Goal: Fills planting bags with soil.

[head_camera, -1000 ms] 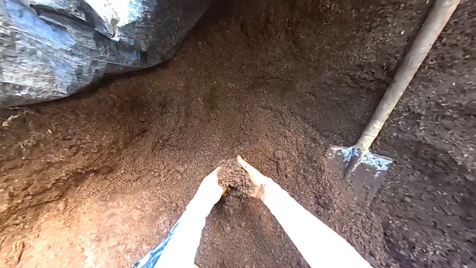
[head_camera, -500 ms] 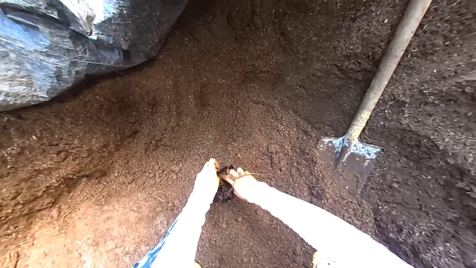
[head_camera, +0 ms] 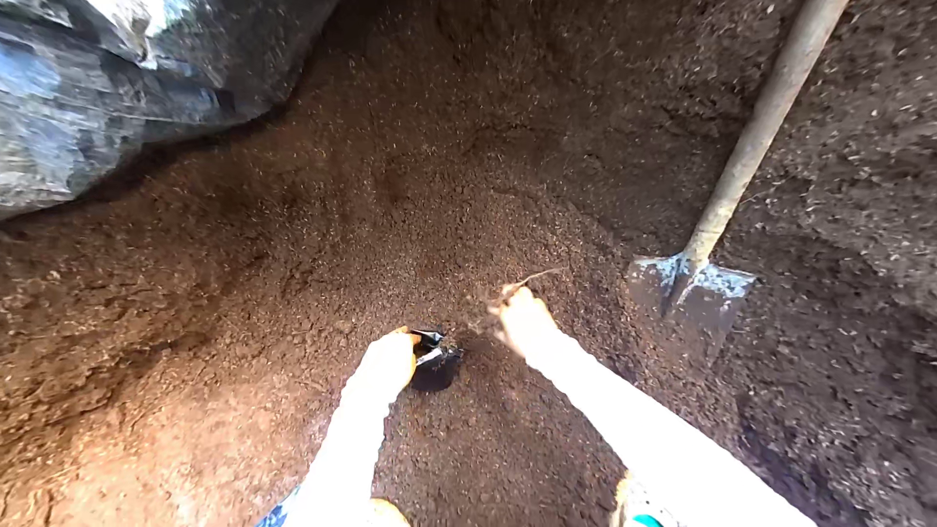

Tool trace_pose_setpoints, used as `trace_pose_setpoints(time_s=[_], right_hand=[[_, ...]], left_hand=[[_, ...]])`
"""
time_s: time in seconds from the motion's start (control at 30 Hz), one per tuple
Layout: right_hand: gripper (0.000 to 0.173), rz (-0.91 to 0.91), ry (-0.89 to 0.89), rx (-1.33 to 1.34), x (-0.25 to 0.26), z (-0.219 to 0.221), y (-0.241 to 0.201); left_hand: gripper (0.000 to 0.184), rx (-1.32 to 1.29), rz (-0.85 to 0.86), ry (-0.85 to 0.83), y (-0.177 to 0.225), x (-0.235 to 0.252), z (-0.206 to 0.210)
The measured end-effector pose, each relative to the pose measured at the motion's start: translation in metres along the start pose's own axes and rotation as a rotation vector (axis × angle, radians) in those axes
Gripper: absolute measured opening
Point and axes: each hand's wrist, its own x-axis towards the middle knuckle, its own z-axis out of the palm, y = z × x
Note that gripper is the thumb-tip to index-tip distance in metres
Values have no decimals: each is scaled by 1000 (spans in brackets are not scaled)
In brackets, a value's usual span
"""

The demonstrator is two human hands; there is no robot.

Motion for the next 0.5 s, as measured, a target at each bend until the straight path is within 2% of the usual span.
trace_pose_setpoints(time_s=[0.07,0.13,0.17,0.2,0.23,0.3,0.33,0.4,0.5], right_hand=[[57,97,-5,240,0,16,34],[61,138,-66,547,-2,60,60],[58,177,-140,755,-9,92,64],[55,250,-269,990,-21,123,60],[62,347,-447,1234,-35,155,52],[98,464,-838,1594,-56,220,37],[112,534,-941,1720,-57,248,29],[122,726,-886,1941,-40,267,13],[117,815,-697,2075,-11,245,-1]], left_hand=[[48,-3,-21,10,0,3,4],[44,17,-42,4,-4,7,6],[38,48,-45,-11,-7,11,8],[34,83,-42,-33,-11,15,10],[32,116,-34,-64,-14,19,12],[40,115,3,-135,-14,22,15],[46,88,20,-150,-10,19,14],[58,17,19,-117,4,4,2],[64,-99,43,24,5,-14,-8]])
